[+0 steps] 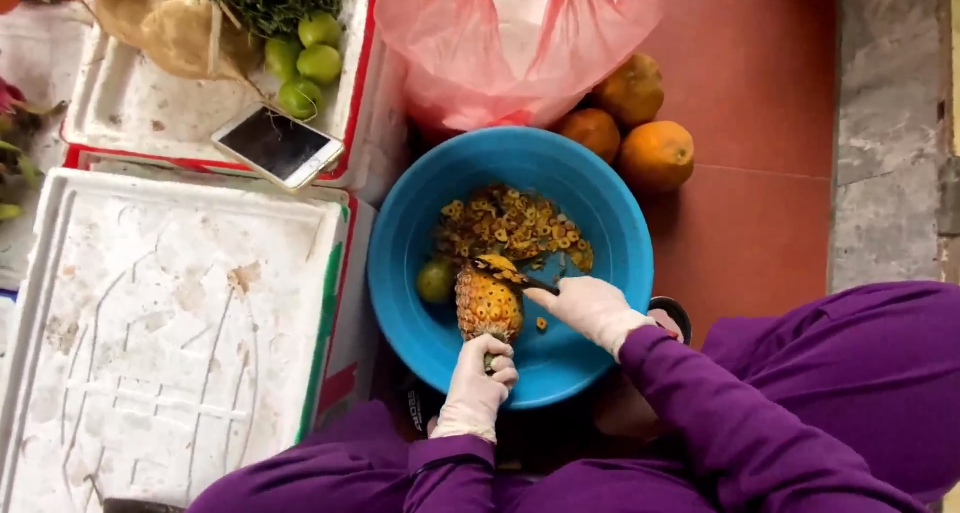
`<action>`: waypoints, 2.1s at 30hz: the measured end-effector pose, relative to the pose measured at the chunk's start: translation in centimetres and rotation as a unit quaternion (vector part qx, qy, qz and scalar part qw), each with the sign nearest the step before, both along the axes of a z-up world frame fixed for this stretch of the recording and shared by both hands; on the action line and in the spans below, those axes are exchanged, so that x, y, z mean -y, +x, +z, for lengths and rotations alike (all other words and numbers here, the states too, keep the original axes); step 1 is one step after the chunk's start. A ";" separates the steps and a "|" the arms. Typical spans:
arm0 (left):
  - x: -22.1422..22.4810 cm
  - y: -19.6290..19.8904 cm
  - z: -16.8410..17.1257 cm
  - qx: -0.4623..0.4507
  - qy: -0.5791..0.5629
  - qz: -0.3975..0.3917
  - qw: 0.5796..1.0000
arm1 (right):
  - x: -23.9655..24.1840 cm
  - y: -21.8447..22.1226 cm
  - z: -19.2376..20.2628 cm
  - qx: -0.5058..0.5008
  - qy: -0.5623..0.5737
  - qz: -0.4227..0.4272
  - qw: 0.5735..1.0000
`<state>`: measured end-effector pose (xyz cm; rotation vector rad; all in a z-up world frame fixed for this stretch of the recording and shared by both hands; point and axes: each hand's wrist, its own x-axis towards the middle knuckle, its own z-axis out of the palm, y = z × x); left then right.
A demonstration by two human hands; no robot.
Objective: Using a small knife to precisely remove the eyes from a peeled pineapple in a spiral pattern over a plastic bowl.
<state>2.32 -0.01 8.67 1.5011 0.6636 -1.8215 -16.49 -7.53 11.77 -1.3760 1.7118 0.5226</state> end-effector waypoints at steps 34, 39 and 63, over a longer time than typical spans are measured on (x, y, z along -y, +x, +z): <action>1.9 -0.1 -1.0 -0.135 0.022 0.152 0.979 | -3.9 -2.3 3.4 -0.070 0.041 0.078 0.994; 2.7 -0.3 0.6 -0.131 0.035 0.147 0.980 | -3.6 -2.4 3.1 -0.094 0.031 0.095 0.990; 1.3 -0.2 -1.9 -0.155 0.035 0.147 0.976 | 0.6 0.3 2.9 -0.014 -0.037 0.060 0.997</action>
